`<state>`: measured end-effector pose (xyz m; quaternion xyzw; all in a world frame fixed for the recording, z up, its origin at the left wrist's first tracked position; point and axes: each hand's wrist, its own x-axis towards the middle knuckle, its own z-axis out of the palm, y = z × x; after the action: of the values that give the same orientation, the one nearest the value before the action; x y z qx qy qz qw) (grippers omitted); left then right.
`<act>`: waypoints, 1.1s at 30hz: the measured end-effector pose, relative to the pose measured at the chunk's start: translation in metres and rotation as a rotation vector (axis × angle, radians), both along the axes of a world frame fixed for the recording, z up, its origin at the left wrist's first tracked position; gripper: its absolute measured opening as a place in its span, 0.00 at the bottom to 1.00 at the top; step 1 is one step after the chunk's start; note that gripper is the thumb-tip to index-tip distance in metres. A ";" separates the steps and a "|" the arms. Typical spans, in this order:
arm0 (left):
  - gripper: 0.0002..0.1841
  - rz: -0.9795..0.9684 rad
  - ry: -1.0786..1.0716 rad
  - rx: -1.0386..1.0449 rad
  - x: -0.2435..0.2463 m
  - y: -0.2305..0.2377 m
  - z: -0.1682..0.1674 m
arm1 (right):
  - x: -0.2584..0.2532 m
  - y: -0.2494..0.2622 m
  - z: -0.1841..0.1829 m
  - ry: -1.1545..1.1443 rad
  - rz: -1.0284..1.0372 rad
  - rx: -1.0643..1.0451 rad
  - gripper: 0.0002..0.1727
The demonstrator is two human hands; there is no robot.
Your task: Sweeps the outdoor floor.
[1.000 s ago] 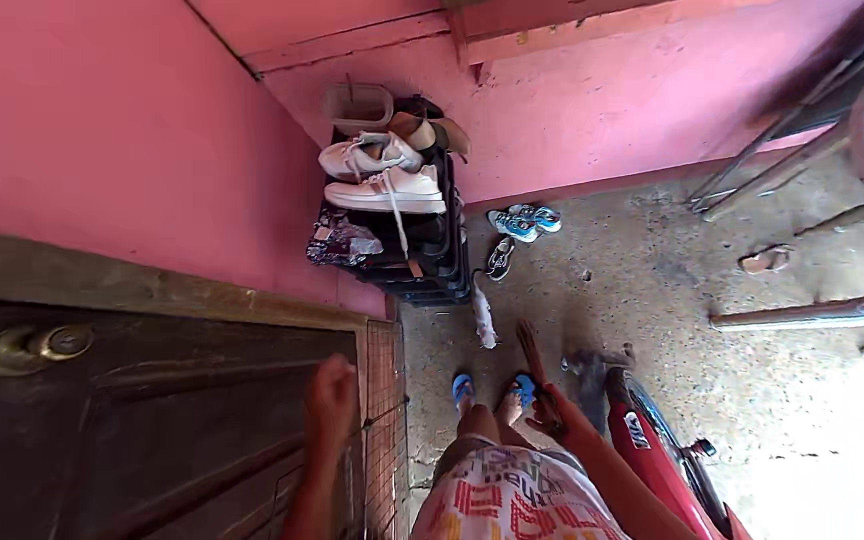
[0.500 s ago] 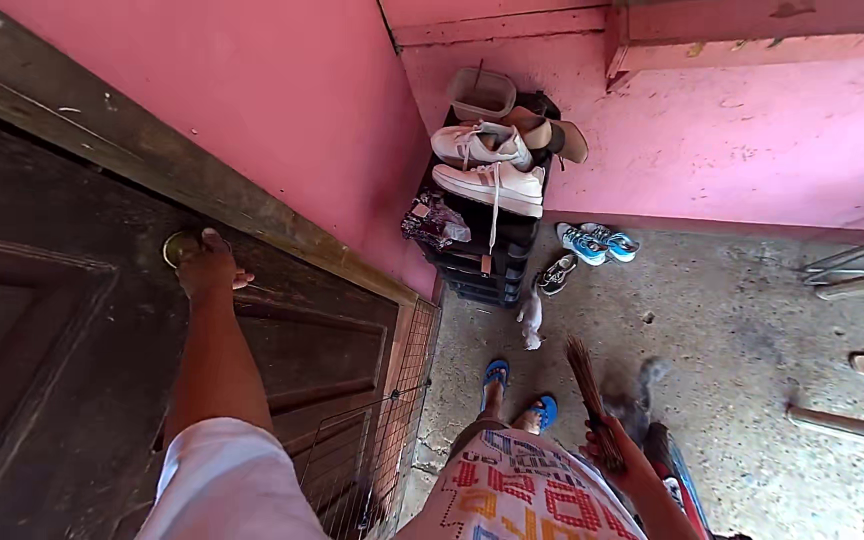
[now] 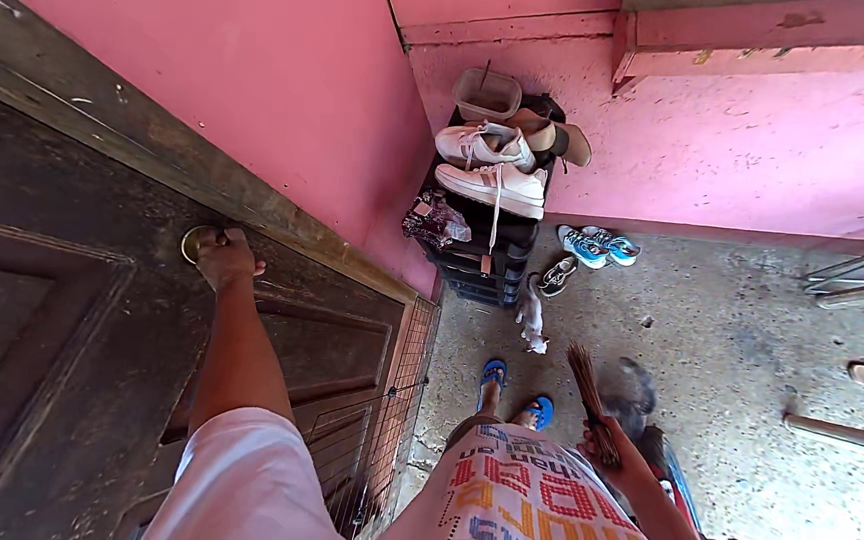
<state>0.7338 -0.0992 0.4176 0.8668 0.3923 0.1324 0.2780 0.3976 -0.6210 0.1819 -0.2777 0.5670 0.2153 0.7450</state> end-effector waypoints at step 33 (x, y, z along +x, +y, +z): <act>0.11 -0.777 1.351 -1.022 -0.135 -0.581 -0.230 | 0.010 -0.141 -0.008 -0.067 -0.346 -0.370 0.27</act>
<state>0.5984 -0.6797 0.1871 0.6028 0.1642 -0.6911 0.3633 0.4080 -0.7619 0.1734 -0.3154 0.6107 -0.0322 0.7256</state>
